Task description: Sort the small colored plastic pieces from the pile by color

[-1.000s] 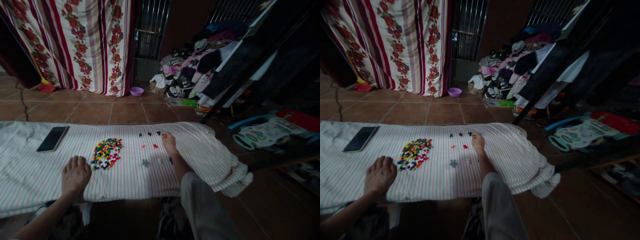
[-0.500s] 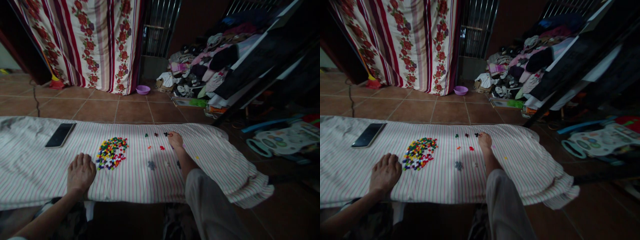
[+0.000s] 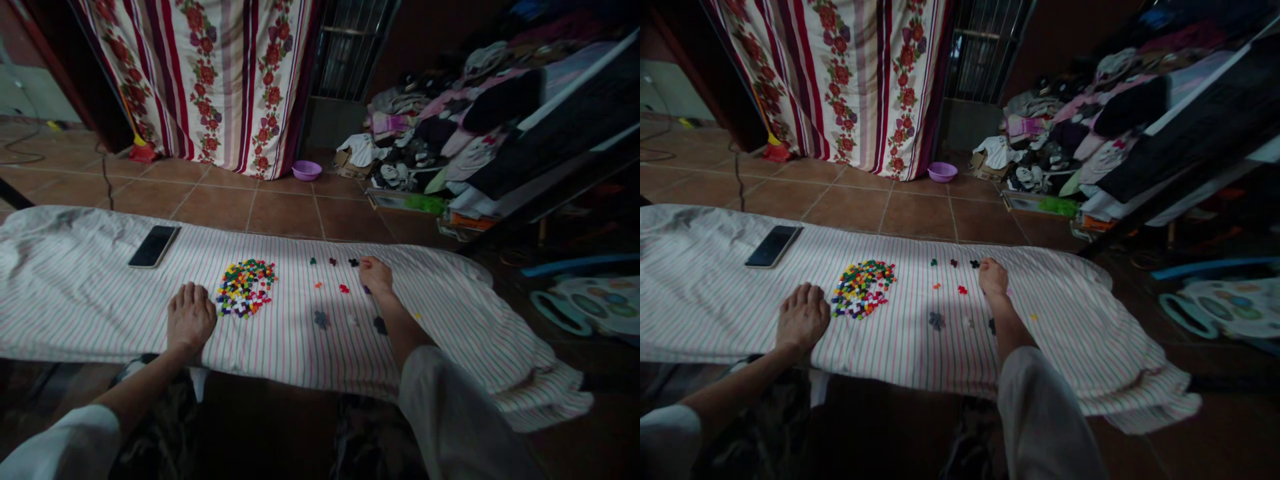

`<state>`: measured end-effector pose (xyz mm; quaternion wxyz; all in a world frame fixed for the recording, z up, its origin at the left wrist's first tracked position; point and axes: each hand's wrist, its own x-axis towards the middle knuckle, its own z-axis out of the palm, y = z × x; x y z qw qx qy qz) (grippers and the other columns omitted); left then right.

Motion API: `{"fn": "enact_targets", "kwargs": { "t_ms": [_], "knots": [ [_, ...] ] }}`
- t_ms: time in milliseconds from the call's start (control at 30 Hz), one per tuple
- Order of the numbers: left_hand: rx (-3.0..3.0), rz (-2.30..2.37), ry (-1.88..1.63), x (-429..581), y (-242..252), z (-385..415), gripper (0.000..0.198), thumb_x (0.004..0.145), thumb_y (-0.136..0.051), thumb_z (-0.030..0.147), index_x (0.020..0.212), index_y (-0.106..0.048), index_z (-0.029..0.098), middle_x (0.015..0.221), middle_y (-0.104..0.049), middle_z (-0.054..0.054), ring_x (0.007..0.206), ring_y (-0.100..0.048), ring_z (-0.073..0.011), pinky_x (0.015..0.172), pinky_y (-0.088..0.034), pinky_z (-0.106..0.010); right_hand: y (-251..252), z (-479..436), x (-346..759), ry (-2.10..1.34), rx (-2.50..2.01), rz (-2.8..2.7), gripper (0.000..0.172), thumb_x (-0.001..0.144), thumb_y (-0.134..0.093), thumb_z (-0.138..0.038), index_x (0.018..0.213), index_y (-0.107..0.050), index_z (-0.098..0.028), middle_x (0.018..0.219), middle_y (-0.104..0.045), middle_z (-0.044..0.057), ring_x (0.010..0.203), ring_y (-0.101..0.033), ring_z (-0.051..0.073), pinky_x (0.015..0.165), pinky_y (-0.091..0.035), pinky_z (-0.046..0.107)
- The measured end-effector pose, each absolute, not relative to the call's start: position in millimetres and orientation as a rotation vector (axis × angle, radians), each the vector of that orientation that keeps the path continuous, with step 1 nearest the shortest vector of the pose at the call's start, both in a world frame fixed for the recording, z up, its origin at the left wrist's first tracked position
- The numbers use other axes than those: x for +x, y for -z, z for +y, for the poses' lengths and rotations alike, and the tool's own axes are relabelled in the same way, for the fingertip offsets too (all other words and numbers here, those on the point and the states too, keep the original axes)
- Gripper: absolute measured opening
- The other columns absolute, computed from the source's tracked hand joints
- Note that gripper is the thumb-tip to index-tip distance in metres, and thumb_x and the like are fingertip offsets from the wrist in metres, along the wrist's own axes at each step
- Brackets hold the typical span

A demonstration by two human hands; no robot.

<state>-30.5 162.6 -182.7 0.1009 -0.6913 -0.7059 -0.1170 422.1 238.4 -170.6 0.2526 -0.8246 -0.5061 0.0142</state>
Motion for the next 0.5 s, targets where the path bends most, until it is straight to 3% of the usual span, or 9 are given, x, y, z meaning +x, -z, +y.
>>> {"fn": "enact_targets", "kwargs": {
  "t_ms": [200,500],
  "knots": [
    [-2.053,-2.085,0.411,-31,184,163,0.034,0.089,-0.038,0.026,0.113,-0.057,0.011,0.132,-0.053,-0.02,0.128,-0.043,-0.033,0.102,-0.032,-0.047,148,230,378,-0.022,-2.092,-1.5,0.032,0.084,-0.045,-0.021,0.103,-0.071,-0.017,0.097,-0.071,0.01,0.089,-0.063,0.022,0.084,-0.047,0.033],
    [-2.053,-2.075,0.452,-31,184,163,0.038,0.09,-0.035,0.026,0.115,-0.056,0.007,0.133,-0.052,-0.023,0.128,-0.044,-0.035,0.102,-0.033,-0.047,151,208,260,-0.413,-1.506,-2.009,0.023,0.083,-0.053,-0.013,0.093,-0.072,-0.021,0.087,-0.066,0.003,0.079,-0.06,0.015,0.076,-0.046,0.026]
  ]
}}
